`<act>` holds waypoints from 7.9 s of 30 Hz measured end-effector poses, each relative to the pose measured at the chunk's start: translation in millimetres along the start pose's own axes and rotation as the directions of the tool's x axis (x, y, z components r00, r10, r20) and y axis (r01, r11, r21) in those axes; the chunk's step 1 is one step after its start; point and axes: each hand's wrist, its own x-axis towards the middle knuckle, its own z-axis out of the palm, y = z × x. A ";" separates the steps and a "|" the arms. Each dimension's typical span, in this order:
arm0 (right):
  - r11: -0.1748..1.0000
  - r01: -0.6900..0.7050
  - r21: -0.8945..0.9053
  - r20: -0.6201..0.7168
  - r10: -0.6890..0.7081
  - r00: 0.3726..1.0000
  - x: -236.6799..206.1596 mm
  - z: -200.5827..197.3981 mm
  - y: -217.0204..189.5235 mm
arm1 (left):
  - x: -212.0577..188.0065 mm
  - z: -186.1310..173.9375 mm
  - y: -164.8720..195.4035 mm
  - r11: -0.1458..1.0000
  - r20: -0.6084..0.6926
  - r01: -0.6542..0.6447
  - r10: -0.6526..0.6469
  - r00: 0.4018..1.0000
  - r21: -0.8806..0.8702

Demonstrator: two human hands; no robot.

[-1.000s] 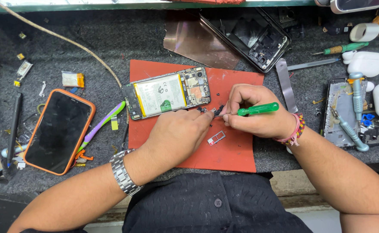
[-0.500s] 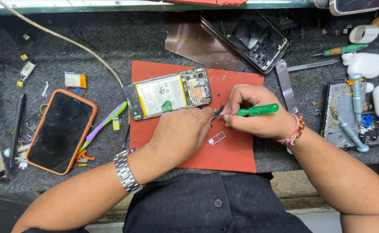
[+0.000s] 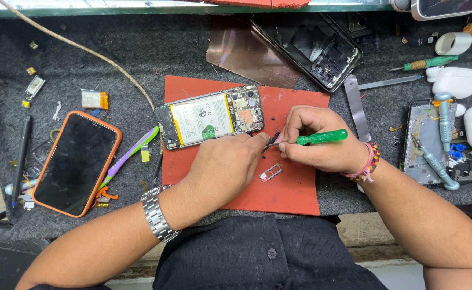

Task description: The person uses a green screwdriver to remove screws from a disassembled smartphone, then handles a blue earbud case, opening and closing it. The person continues to manipulate the phone's internal components and back cover.

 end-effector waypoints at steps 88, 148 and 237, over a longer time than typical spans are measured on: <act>0.982 0.040 -0.185 -0.052 -0.050 0.997 -0.7 -0.3 -1.1 | -3.3 2.6 0.6 0.999 -0.033 0.004 -0.006 0.999 -0.054; 0.998 -0.067 0.005 -0.090 0.068 0.994 -0.9 -8.9 5.2 | 9.0 -1.2 8.2 0.988 -0.050 0.122 -0.127 0.991 -0.097; 0.992 0.049 -0.117 -0.107 -0.062 0.992 -8.0 -16.3 -2.5 | 17.1 -6.1 11.9 0.996 -0.034 0.044 -0.047 0.998 -0.081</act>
